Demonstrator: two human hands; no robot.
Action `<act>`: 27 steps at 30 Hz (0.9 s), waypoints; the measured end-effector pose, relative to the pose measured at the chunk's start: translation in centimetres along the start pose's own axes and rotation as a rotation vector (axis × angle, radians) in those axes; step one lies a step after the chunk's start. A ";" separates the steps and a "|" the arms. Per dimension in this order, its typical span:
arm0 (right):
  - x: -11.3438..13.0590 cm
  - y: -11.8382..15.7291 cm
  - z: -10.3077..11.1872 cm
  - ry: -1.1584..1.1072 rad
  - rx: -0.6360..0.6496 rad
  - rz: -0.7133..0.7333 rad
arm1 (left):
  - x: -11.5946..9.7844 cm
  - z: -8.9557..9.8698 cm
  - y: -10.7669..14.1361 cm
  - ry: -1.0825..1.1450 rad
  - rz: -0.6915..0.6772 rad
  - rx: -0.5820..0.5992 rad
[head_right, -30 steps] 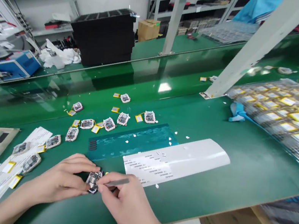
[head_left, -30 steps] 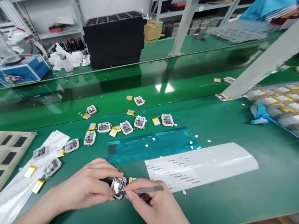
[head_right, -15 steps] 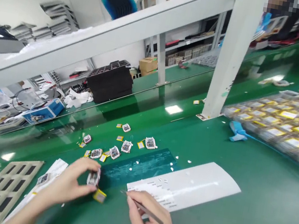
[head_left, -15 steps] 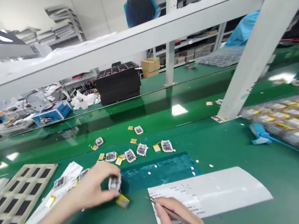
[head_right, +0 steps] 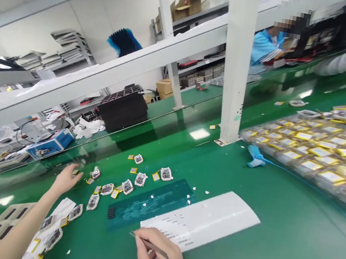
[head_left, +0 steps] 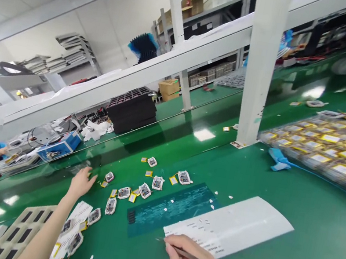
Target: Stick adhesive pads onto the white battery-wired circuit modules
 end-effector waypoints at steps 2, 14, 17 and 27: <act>0.0 0.0 0.1 0.002 -0.004 -0.010 | -1.0 -1.3 -0.2 0.055 -0.084 0.053; -0.2 0.0 0.6 -0.019 -0.023 -0.051 | -0.1 -0.3 1.7 0.209 -0.183 0.151; 0.1 0.0 0.5 -0.012 0.016 -0.037 | 0.7 0.9 3.6 0.214 -0.223 0.180; -0.2 0.1 0.6 -0.024 0.002 -0.076 | -0.7 -0.3 5.0 0.308 -0.288 0.126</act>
Point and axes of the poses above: each hand's wrist, its own y-axis away from the middle knuckle, its own z-axis out of the back of the hand, x = y × z, the point moved 1 cm from there along -y, towards the middle knuckle, and after that the axes turned 1 degree about z, right-handed, at the moved point
